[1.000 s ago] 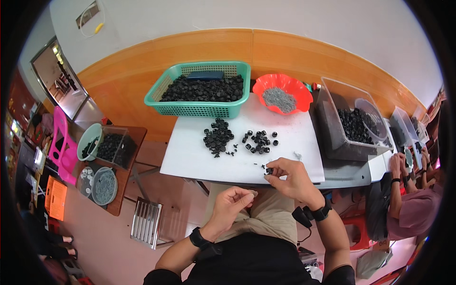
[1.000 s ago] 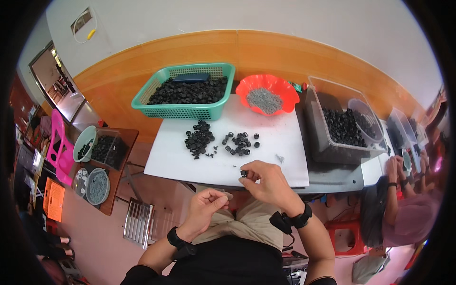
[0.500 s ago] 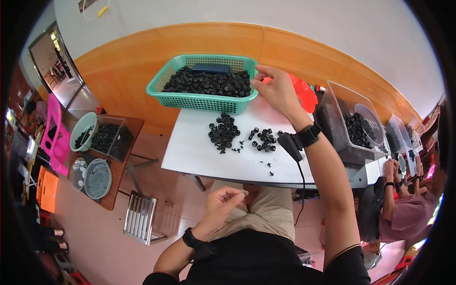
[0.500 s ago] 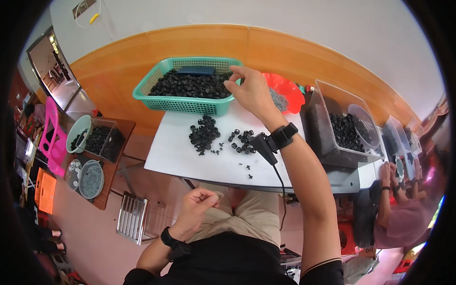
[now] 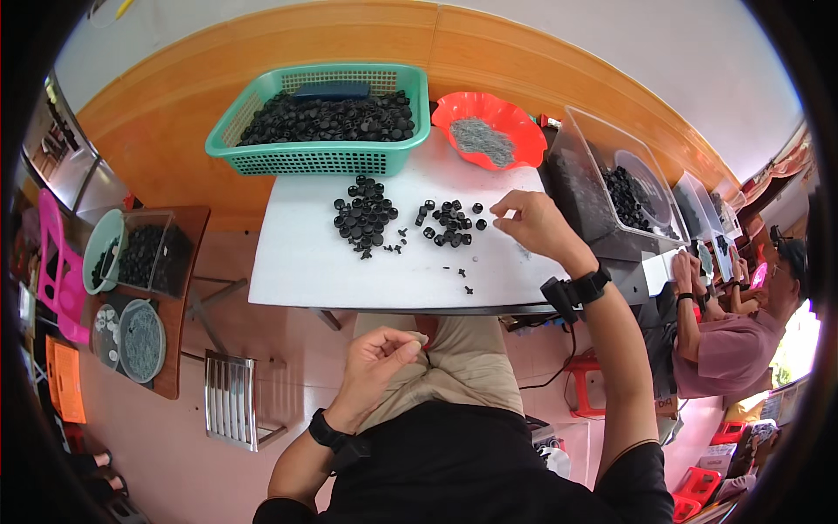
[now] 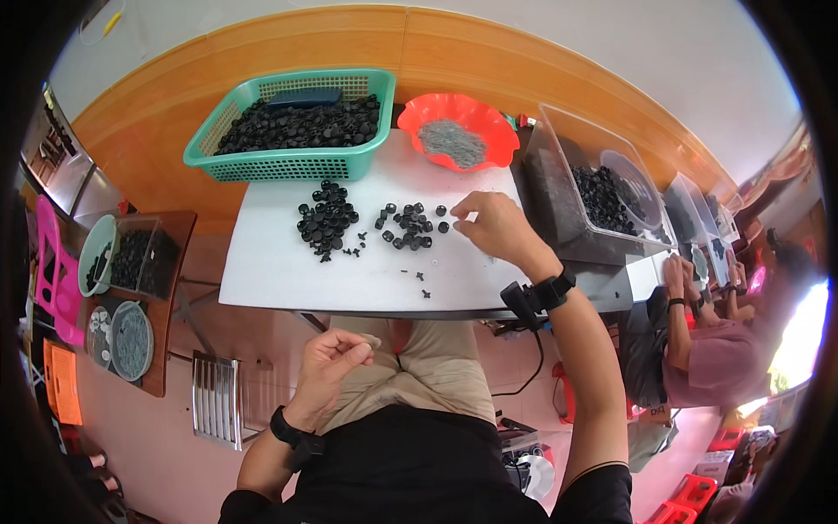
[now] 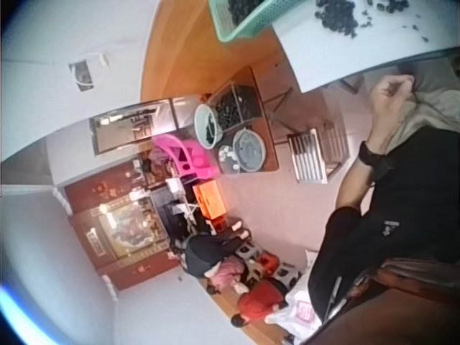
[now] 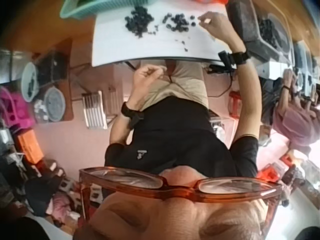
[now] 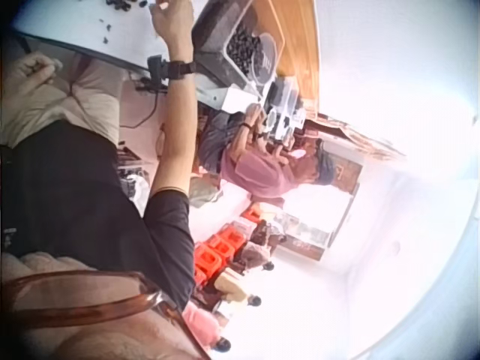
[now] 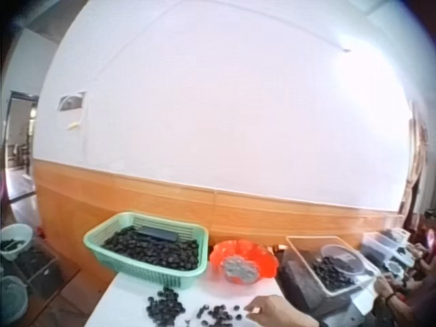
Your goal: Assembling small black plastic components by hand at a workbench.
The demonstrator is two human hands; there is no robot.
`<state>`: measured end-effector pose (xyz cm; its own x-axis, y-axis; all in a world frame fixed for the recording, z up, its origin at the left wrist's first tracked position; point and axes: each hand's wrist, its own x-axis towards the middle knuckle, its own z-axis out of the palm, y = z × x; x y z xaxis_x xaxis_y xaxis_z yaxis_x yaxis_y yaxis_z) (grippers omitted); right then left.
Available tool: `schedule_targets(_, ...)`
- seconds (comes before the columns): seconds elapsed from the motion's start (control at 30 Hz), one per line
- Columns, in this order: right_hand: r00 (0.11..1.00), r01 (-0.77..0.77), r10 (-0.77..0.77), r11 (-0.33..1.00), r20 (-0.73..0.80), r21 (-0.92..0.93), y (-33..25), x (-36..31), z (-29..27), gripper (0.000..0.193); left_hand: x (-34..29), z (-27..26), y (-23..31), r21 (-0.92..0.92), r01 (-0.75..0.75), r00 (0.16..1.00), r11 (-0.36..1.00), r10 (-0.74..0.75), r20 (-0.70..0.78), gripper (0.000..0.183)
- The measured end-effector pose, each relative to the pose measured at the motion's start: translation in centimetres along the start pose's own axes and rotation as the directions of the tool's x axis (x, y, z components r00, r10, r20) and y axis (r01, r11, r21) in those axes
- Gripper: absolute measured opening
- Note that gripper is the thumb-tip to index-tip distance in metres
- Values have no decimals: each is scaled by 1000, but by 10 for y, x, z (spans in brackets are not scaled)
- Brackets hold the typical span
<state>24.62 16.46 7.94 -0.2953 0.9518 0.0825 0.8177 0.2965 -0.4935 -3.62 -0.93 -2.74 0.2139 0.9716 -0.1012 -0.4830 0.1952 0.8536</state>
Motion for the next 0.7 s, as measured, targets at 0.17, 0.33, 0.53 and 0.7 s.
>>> schedule_targets(0.17, 990, 130, -127, 990, 55, -52, -7, -8, 16, 22, -4, 7, 4, 5, 25, 1000, 1000, -25, 17, 8)
schedule_targets(0.33, 944, 329, -319, 929, 83, -171, -19, -13, 26, 25, -10, -4, -1, 6, 0, 999, 1000, 0, 43, 11)
schedule_targets(0.53, 954, 288, -267, 941, 135, -179, -22, -16, 32, 22, -17, -6, 0, 26, -3, 1000, 1000, 3, 23, 11)
schedule_targets(0.7, 963, 267, -256, 950, 87, -164, -20, -17, 36, 19, -20, 4, 6, 30, 9, 1000, 1000, -8, -28, 8)
